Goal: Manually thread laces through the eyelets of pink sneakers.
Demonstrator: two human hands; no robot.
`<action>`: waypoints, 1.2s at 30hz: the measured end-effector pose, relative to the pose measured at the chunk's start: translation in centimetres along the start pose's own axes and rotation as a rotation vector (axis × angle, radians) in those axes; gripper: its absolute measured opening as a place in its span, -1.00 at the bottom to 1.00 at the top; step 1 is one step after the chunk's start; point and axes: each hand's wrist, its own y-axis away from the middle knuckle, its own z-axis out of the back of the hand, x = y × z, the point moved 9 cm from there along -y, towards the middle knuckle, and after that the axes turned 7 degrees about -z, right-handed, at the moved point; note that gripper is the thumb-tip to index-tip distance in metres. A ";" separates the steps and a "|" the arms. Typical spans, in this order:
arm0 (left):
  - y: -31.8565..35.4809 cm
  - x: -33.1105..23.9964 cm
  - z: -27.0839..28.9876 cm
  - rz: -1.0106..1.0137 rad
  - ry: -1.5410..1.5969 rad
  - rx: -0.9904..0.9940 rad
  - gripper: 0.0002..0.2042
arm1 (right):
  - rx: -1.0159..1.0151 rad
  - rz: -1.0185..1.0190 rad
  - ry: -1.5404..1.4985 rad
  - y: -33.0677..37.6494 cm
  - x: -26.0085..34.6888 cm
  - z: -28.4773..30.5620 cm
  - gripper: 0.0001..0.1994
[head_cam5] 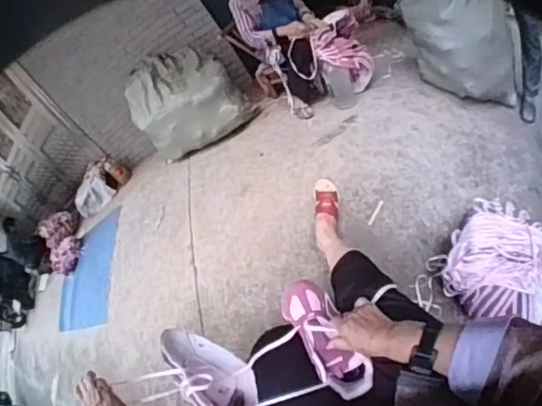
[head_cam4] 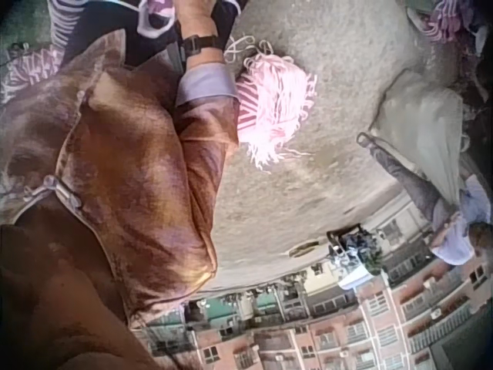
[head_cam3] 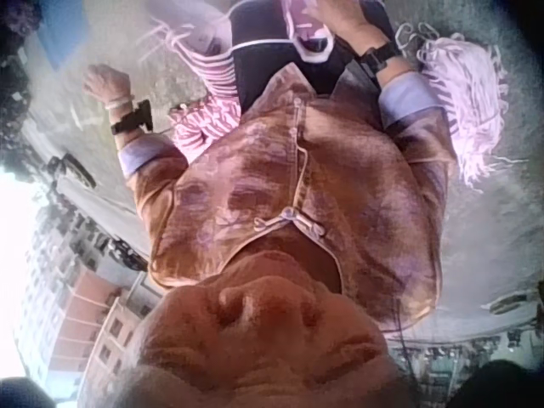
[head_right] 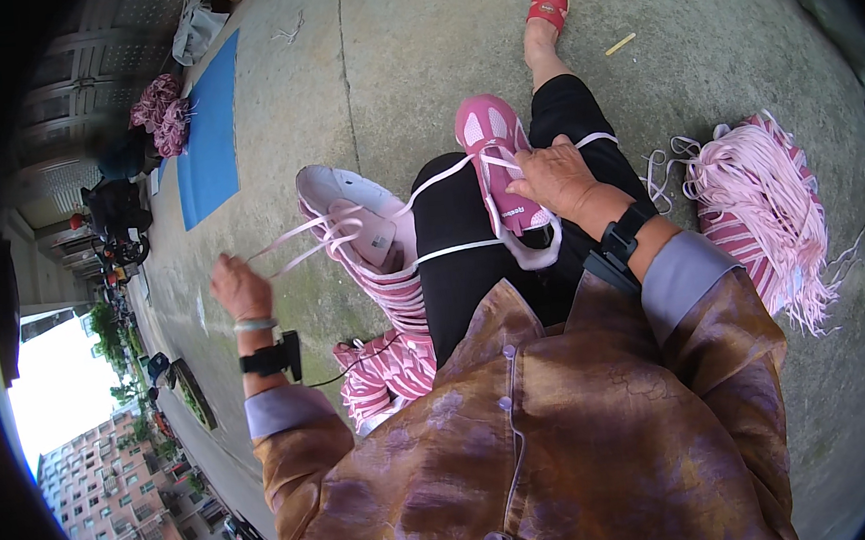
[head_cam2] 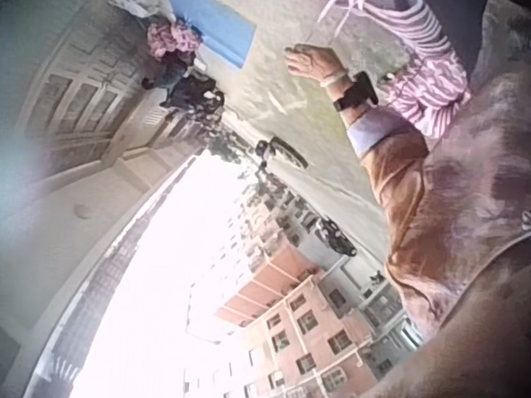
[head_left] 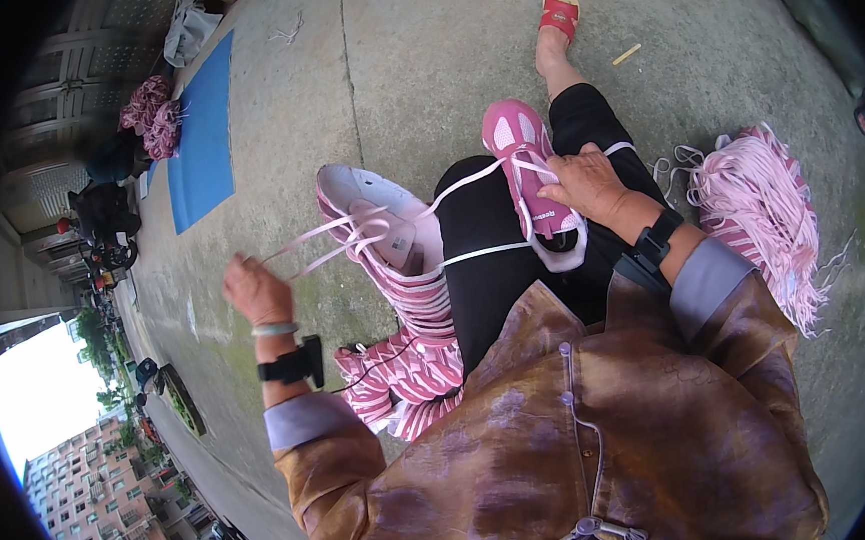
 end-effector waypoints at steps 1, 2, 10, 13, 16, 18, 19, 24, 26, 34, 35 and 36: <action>1.2 3.4 -0.5 0.121 0.008 0.051 -0.83 | -0.006 0.004 0.001 0.0 0.0 0.1 -0.66; 2.1 5.8 -0.7 0.239 0.020 0.099 -0.83 | -0.014 0.003 0.005 0.1 -0.1 0.2 -0.66; 1.3 6.1 6.3 0.299 0.369 -0.248 -0.88 | -0.033 0.109 0.035 1.6 0.2 2.2 -0.73; -0.8 2.2 8.3 0.210 0.574 -0.327 -0.91 | -0.144 0.162 0.072 3.9 -2.2 4.4 -0.79; -2.5 -1.6 8.4 0.122 0.632 -0.352 -0.90 | -0.279 0.012 0.166 8.1 -9.4 7.5 -0.86; -3.6 -4.6 8.7 0.079 0.659 -0.368 -0.88 | -0.252 -0.354 0.001 13.6 -19.8 8.8 -0.83; -4.5 -6.0 9.0 0.076 0.691 -0.383 -0.89 | -0.298 -0.424 0.100 18.2 -25.9 9.9 -0.80; -6.1 -9.7 9.3 0.174 1.045 -0.344 -0.93 | -0.335 -1.203 0.228 43.9 -45.3 19.4 -0.53; -8.1 -14.2 7.4 0.138 1.095 -0.265 -0.95 | -0.272 -1.283 0.447 57.4 -46.0 29.1 -0.56; -9.7 -32.4 13.3 -0.377 1.177 -0.181 -0.74 | -0.519 -1.227 0.106 64.5 -46.8 34.7 -0.58; -9.7 -34.1 13.1 -0.427 1.148 -0.113 -0.78 | -0.559 -1.203 0.032 63.7 -46.4 35.0 -0.58; -9.9 -34.6 13.6 -0.424 1.155 -0.122 -0.78 | -0.601 -1.192 -0.033 63.9 -45.5 35.6 -0.58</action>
